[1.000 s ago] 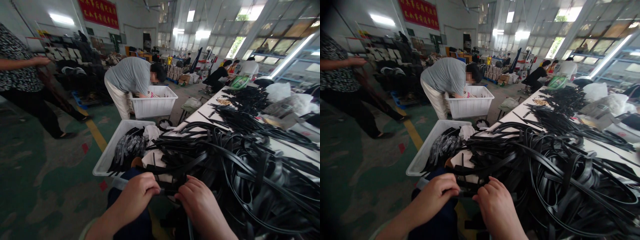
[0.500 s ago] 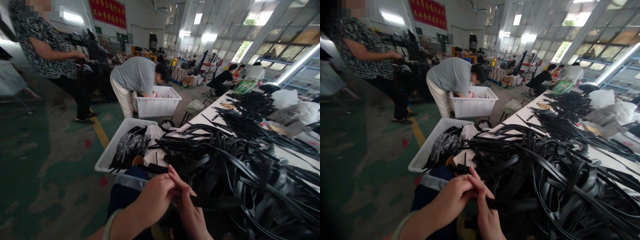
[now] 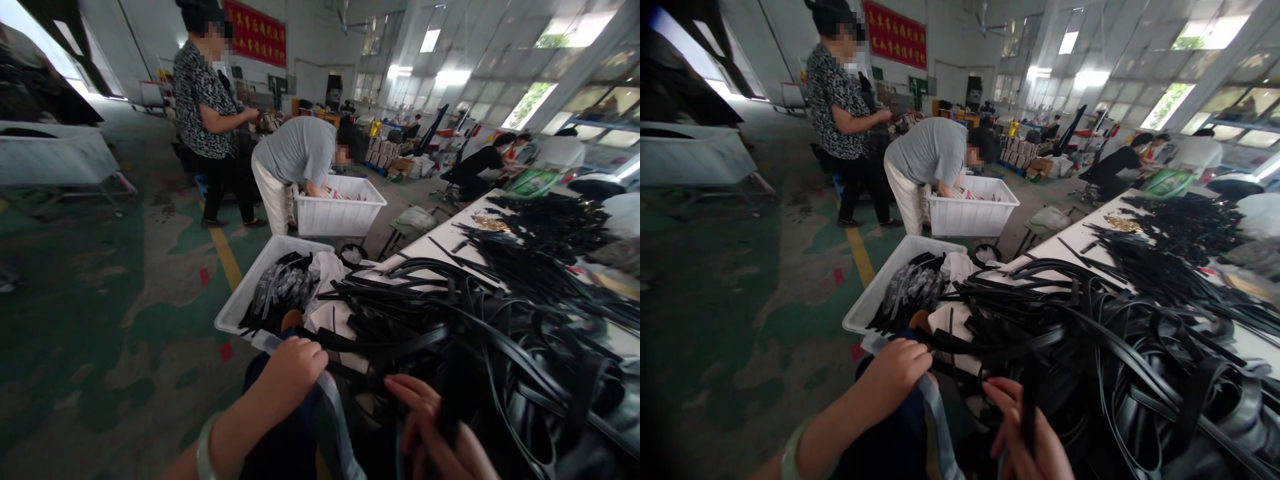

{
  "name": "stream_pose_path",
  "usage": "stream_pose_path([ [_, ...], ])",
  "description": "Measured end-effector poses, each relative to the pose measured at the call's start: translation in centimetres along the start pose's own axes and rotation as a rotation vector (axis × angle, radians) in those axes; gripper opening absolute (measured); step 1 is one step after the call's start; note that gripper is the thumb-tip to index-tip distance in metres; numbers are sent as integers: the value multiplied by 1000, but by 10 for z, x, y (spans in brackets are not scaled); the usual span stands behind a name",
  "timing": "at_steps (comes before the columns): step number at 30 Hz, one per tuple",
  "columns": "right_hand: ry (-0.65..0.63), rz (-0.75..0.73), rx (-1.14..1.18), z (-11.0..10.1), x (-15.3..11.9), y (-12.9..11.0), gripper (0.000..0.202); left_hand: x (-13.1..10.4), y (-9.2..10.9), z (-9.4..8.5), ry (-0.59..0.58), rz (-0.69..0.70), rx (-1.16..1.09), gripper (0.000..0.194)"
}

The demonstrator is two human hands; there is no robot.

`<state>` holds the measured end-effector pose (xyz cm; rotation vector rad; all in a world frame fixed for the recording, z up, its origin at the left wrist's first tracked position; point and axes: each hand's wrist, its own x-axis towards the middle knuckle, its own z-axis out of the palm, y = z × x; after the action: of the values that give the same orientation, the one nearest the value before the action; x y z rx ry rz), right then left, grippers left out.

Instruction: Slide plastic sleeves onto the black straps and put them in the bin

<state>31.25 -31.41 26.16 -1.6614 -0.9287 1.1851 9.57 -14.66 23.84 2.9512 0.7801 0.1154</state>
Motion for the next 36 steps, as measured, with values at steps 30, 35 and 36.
stream_pose_path([
  [30,-234,160,-171,41,23,20,40,8,25,11,-10,193,-21,7],
  [35,-161,67,-106,57,25,26,31,4,61,0,-4,316,-48,7],
  [36,-166,54,-100,55,25,27,33,2,59,-2,-10,326,-86,9],
])
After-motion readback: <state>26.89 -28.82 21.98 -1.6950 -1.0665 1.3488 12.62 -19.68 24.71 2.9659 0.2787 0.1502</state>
